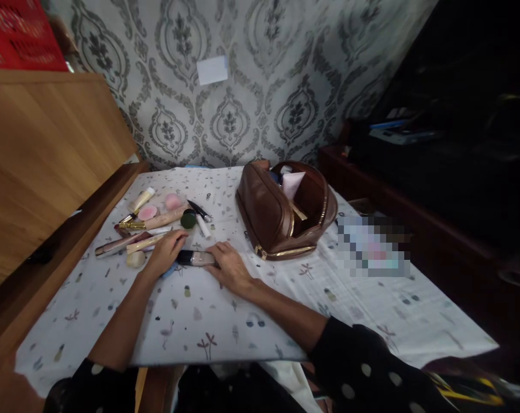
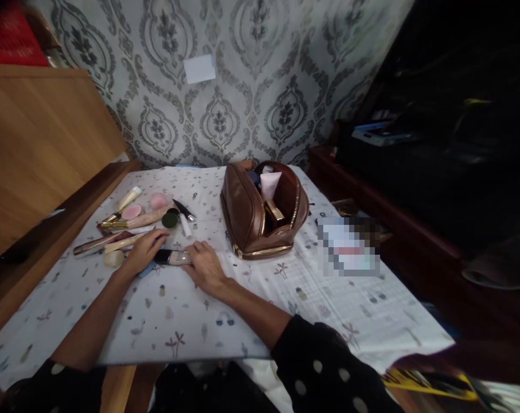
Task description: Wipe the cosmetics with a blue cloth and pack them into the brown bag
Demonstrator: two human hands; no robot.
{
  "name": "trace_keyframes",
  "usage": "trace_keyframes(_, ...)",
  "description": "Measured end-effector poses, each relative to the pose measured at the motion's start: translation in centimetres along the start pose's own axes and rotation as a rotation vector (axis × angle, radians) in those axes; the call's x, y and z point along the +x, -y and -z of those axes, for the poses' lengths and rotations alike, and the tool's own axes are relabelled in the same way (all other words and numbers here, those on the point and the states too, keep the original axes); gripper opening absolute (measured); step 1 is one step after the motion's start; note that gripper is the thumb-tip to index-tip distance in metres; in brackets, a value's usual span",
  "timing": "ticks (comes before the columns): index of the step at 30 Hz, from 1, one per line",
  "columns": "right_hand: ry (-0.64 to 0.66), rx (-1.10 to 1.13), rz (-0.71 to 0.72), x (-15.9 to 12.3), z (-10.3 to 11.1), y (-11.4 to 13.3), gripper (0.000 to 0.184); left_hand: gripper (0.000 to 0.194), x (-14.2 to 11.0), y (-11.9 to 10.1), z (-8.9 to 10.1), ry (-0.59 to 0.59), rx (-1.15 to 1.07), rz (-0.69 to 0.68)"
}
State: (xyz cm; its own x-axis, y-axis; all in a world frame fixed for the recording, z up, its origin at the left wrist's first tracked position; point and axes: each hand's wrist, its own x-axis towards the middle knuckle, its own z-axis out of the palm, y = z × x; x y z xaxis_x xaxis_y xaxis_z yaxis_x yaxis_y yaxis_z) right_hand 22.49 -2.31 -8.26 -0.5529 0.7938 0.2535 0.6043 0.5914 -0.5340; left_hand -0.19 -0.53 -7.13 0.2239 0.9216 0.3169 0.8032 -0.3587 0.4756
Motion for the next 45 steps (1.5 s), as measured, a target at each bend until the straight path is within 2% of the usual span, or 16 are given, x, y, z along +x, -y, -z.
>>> trace_keyframes(6,-0.041,0.150,-0.074,0.2,-0.1,-0.4,0.031,0.043,-0.6,-1.1,0.4,0.029,-0.074,0.033)
trace_keyframes(10,-0.076,0.265,-0.136,0.3,0.1,-0.9,0.031,0.040,-0.9,-2.1,0.5,0.023,-0.217,0.063)
trace_keyframes(12,-0.099,0.303,-0.138,0.4,0.1,-1.1,0.031,0.037,-0.8,-2.6,0.5,-0.015,-0.253,0.089)
trace_keyframes(16,-0.117,0.376,-0.135,0.4,0.1,-1.3,0.034,0.033,0.4,-4.0,0.4,-0.110,-0.269,0.094)
trace_keyframes(20,-0.111,0.391,-0.142,0.4,0.1,-1.1,0.048,0.035,2.1,-5.7,0.3,-0.098,-0.256,0.048)
trace_keyframes(24,-0.117,0.378,-0.101,0.4,0.3,-1.0,0.045,0.037,2.8,-6.8,-1.1,-0.157,-0.301,0.042)
trace_keyframes(26,-0.098,0.361,-0.108,0.4,0.4,-0.9,0.042,0.039,2.7,-6.7,-1.9,-0.213,-0.315,0.057)
trace_keyframes(29,-0.090,0.336,-0.095,0.3,0.5,-0.9,0.040,0.040,2.4,-6.2,-2.8,-0.238,-0.303,0.061)
trace_keyframes(32,-0.085,0.293,-0.069,0.2,0.6,-0.6,0.039,0.039,2.2,-5.7,-2.9,-0.222,-0.296,0.056)
trace_keyframes(39,-0.089,0.108,-0.107,-0.1,0.1,-0.3,0.037,0.037,1.9,-6.0,-2.9,-0.204,-0.315,0.088)
trace_keyframes(45,-0.089,0.096,-0.101,-0.2,0.1,-0.4,0.029,0.036,1.6,-6.0,-3.1,-0.195,-0.342,0.071)
